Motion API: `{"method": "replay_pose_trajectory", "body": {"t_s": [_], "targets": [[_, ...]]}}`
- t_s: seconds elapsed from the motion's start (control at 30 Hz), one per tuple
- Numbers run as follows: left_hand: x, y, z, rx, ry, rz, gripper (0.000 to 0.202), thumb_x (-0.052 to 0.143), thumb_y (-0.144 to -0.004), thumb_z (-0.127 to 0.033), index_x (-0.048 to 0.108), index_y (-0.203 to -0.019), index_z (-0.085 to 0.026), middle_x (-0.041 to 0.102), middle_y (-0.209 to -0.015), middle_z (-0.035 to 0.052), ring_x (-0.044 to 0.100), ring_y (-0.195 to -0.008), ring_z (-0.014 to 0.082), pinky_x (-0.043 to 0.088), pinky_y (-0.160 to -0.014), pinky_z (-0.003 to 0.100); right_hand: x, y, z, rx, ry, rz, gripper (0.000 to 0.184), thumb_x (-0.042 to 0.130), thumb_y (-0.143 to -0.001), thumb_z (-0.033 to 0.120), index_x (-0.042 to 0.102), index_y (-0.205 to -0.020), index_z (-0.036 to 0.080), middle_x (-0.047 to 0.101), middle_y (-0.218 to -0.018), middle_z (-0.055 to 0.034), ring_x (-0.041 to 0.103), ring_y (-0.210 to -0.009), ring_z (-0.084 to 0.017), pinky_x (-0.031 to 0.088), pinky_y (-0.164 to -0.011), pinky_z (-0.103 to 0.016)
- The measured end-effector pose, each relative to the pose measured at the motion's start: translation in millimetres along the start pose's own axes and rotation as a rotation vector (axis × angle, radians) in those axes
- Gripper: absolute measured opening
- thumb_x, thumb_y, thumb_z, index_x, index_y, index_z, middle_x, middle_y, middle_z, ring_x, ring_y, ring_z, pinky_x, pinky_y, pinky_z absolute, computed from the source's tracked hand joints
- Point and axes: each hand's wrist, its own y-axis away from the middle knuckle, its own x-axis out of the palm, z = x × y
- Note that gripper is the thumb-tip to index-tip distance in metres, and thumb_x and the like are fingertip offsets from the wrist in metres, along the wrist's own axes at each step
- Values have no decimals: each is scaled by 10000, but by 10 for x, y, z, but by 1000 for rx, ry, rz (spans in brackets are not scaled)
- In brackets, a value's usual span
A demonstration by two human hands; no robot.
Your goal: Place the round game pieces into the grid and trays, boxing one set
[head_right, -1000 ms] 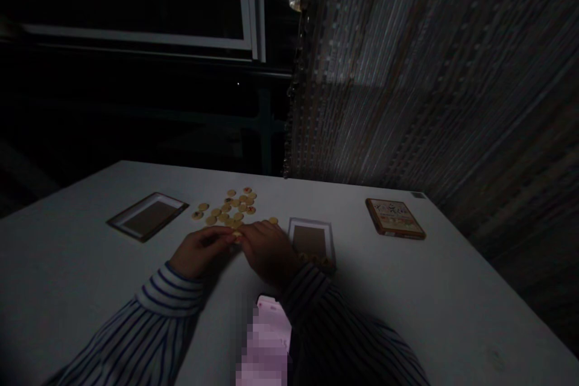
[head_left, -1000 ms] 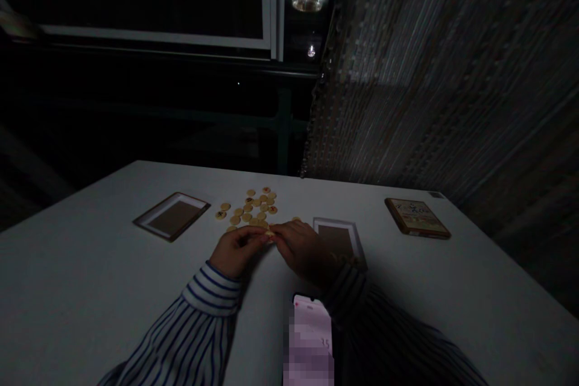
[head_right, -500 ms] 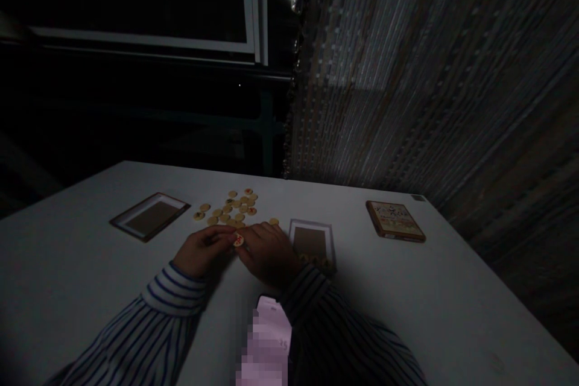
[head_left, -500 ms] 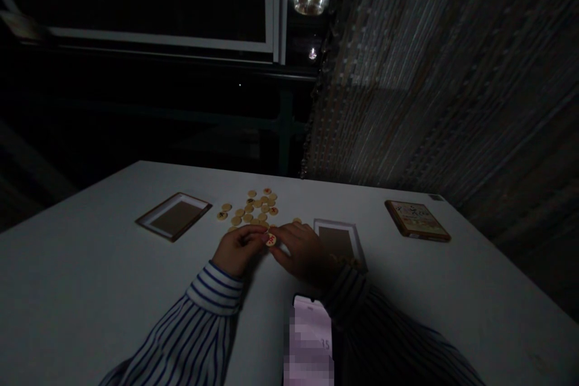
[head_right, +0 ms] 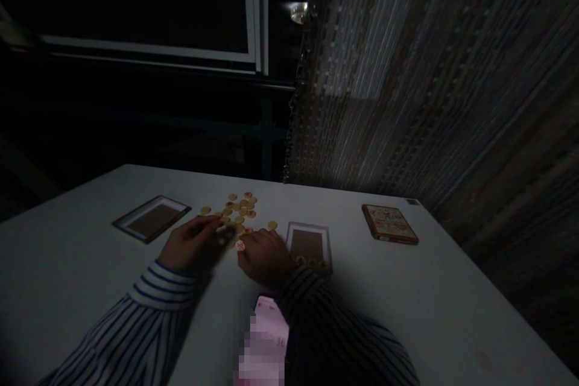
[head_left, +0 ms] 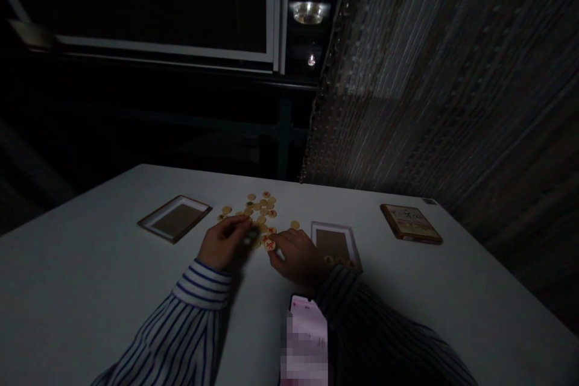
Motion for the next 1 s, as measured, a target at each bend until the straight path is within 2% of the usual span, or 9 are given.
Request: {"method": "replay_pose_trajectory", "body": {"t_s": [0.1,0.17,0.3,0.4,0.6,0.83,1.0], "targets": [[-89,-87,-39,60,-78,-5,373,621,-622,-457,648,-828,-147,688,-845,68,622,-827,197,476,-772,302,26,9,-7,4,44,28,228,464,-796,255,548,-995,180,626,-877,-45,527,-830,-171,339,-745,-308],[-153,-153,-42,75,-153,-31,370,608,-634,-458,646,-841,-153,685,-811,61,623,-789,196,484,-724,294,35,17,-9,10,73,59,235,477,-789,273,556,-988,177,623,-876,-51,524,-830,-175,338,-739,-313],[-287,-255,45,110,-248,4,394,578,-660,-470,642,-884,-152,683,-814,64,622,-768,195,475,-706,294,39,27,-9,10,106,120,243,480,-786,283,572,-982,171,612,-864,-64,515,-844,-179,335,-740,-313],[-387,-277,130,171,-345,19,377,547,-684,-465,651,-861,-149,685,-826,69,620,-767,197,468,-711,285,46,21,2,15,119,151,240,478,-784,289,575,-971,175,603,-857,-61,510,-841,-184,333,-734,-313],[-502,-261,199,241,-604,45,402,463,-728,-481,654,-887,-166,687,-804,60,605,-634,181,462,-603,261,72,2,20,39,142,211,204,473,-784,298,591,-894,174,587,-835,-61,502,-805,-180,319,-703,-306],[-499,-270,286,334,-678,124,360,415,-772,-432,647,-891,-184,677,-892,62,613,-794,196,468,-723,287,11,-77,24,101,134,298,260,433,-802,311,577,-979,186,588,-915,-65,497,-875,-200,307,-717,-323],[-519,-277,338,406,-729,139,347,384,-807,-373,636,-899,-153,666,-919,79,600,-861,203,461,-776,321,-25,-255,145,-11,133,315,260,483,-767,308,563,-973,171,589,-943,-73,478,-887,-209,290,-751,-341]]}}
